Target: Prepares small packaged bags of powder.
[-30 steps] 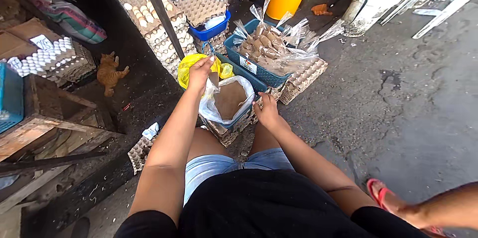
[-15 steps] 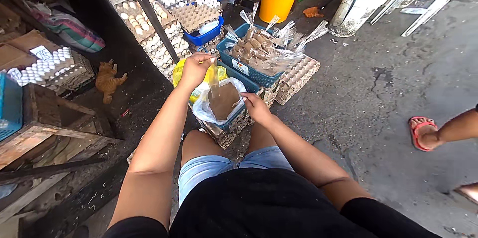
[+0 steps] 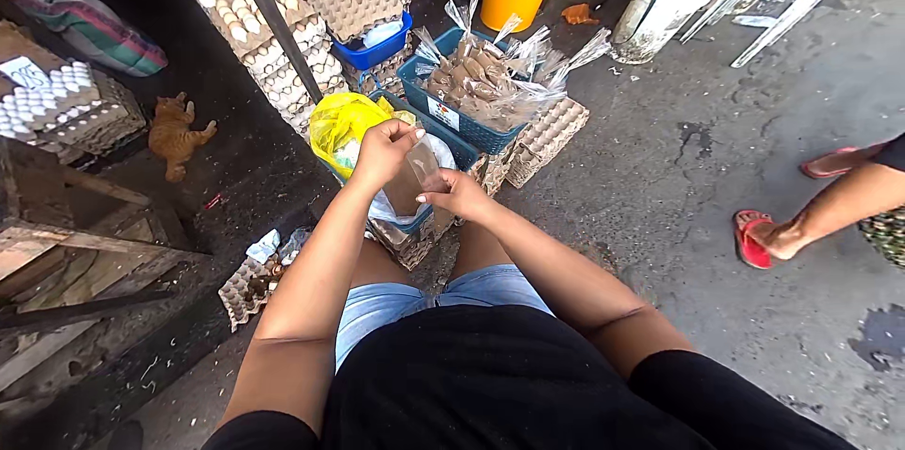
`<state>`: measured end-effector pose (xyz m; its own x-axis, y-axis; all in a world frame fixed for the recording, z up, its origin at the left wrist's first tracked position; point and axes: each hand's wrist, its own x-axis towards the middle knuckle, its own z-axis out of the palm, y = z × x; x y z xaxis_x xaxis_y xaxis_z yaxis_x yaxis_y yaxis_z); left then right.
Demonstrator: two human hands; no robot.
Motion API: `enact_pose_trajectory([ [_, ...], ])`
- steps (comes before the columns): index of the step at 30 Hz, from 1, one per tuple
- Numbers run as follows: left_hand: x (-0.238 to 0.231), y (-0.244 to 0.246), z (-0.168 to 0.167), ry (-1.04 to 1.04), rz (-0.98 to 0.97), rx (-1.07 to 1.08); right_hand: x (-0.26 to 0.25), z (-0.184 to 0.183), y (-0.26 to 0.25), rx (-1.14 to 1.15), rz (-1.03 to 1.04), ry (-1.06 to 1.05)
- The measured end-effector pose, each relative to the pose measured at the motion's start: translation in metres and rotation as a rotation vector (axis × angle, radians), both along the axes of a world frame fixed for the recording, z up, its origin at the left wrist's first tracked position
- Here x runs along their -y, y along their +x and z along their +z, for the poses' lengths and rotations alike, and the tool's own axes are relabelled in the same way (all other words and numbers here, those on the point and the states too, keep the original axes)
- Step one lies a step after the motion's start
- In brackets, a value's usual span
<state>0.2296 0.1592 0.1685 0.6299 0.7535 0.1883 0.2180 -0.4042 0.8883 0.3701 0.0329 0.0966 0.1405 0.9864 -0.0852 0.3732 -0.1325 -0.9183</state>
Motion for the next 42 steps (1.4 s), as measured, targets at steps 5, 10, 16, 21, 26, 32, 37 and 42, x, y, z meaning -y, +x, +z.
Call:
enact_pose_trajectory([
  [5,0.003,-0.005,-0.024,0.041,0.128,-0.021,0.0,-0.009,-0.016,0.303,-0.037,0.02],
  [10,0.003,-0.024,-0.04,0.073,0.189,-0.063,0.008,-0.014,-0.023,0.435,0.016,0.013],
  [16,0.006,-0.025,-0.062,0.048,0.262,-0.172,0.02,-0.015,-0.023,0.419,0.108,-0.159],
  [21,0.038,-0.03,-0.082,0.643,-0.123,-0.297,0.029,-0.031,-0.031,0.204,0.161,-0.157],
  [26,0.06,-0.017,-0.105,0.861,-0.279,-0.186,0.043,0.013,-0.02,0.091,0.27,-0.201],
  [32,0.079,-0.038,-0.101,0.478,-0.415,-0.044,0.066,0.03,0.019,-0.131,0.333,-0.117],
  [37,0.056,-0.06,-0.089,0.165,-0.518,-0.026,0.073,0.032,0.015,-0.034,0.274,0.0],
  [42,0.044,-0.069,-0.079,-0.011,-0.244,0.096,0.065,0.029,0.018,0.358,0.218,0.101],
])
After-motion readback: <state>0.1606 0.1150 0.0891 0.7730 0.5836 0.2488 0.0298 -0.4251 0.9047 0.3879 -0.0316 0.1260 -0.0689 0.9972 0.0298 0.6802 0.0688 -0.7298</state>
